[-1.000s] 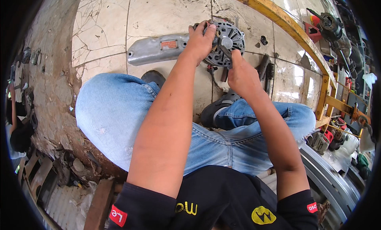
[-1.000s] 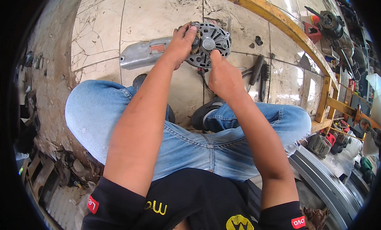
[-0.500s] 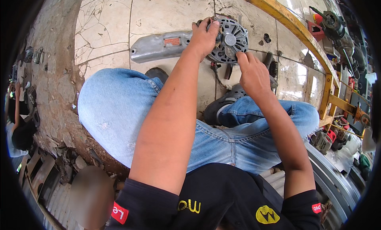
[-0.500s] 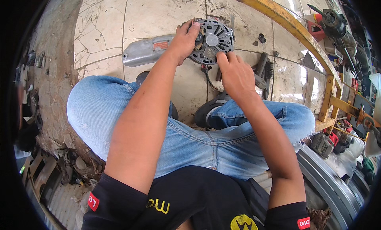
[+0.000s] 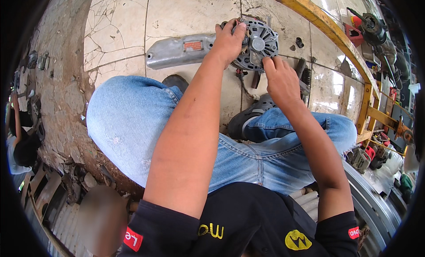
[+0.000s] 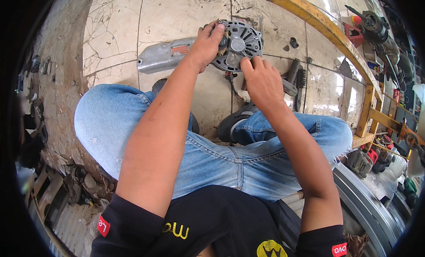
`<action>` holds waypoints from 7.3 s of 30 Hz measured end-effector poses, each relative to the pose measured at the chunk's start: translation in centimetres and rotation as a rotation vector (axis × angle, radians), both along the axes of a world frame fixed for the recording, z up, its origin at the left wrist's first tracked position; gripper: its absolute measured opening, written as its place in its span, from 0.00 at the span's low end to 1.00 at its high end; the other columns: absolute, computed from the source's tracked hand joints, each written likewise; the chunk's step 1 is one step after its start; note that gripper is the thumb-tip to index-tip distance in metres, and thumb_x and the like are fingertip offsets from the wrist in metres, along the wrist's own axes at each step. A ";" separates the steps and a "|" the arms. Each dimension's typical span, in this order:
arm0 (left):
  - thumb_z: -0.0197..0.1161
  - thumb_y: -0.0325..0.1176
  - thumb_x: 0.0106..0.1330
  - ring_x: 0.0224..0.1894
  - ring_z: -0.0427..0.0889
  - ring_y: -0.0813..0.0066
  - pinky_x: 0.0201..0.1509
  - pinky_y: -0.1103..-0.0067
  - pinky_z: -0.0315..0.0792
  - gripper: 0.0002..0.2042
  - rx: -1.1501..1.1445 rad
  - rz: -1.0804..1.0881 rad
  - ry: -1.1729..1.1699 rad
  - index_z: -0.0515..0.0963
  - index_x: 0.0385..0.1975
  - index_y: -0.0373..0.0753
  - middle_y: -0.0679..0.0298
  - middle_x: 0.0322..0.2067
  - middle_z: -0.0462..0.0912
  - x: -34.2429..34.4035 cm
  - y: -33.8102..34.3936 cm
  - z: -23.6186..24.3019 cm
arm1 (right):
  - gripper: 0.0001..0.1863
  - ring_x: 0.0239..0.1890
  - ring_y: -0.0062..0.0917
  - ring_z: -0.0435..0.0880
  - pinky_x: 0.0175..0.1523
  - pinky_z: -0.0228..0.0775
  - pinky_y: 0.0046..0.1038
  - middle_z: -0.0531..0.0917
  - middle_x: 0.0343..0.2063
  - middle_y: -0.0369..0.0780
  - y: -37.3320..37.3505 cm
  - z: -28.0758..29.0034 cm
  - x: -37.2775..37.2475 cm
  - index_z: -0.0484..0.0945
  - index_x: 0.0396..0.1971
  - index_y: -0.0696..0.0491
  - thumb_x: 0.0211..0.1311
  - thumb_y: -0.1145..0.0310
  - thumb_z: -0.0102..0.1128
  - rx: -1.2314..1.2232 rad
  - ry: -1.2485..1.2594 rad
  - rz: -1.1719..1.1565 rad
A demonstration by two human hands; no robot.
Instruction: The person sits on the floor and uses a screwdriver to adjust or remove components from a circular motor or alternator part. They repeatedly insert the tool into slots around the central hub, rotate the part, and continue working on the same unit.
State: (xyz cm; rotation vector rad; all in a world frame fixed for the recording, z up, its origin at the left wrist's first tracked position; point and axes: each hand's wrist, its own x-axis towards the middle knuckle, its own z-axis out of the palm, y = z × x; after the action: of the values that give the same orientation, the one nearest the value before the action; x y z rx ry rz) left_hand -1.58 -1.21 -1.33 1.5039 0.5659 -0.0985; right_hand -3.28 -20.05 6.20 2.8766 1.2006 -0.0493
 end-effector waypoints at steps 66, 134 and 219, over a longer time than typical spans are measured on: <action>0.43 0.54 0.76 0.47 0.82 0.56 0.50 0.71 0.74 0.38 0.736 -0.338 0.182 0.37 0.73 0.34 0.42 0.52 0.77 -4.6 -1.6 4.0 | 0.22 0.28 0.51 0.83 0.35 0.74 0.46 0.81 0.25 0.58 -0.1 -0.8 -1.7 0.60 0.54 0.61 0.62 0.71 0.49 1.099 0.725 -0.793; 0.71 0.43 0.55 0.58 0.71 0.36 0.58 0.62 0.72 0.52 1.076 -0.555 -0.034 0.40 0.71 0.31 0.37 0.65 0.44 -2.9 -3.1 5.1 | 0.17 0.27 0.60 0.78 0.35 0.68 0.54 0.77 0.22 0.63 2.5 -0.1 0.0 0.53 0.43 0.65 0.59 0.76 0.48 1.003 0.824 -0.729; 0.78 0.35 0.41 0.60 0.68 0.35 0.61 0.62 0.72 0.61 1.082 -0.560 0.008 0.38 0.72 0.37 0.40 0.67 0.41 -2.8 -3.1 5.4 | 0.15 0.30 0.60 0.79 0.37 0.68 0.55 0.79 0.23 0.61 -1.6 2.2 1.2 0.59 0.41 0.62 0.56 0.78 0.52 0.896 0.906 -0.725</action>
State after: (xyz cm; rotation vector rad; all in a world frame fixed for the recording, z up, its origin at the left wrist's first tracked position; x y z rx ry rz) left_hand -4.39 -4.30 4.07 2.6941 0.1545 -0.2564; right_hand -2.09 -21.65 8.41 4.0901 -0.0380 -1.2089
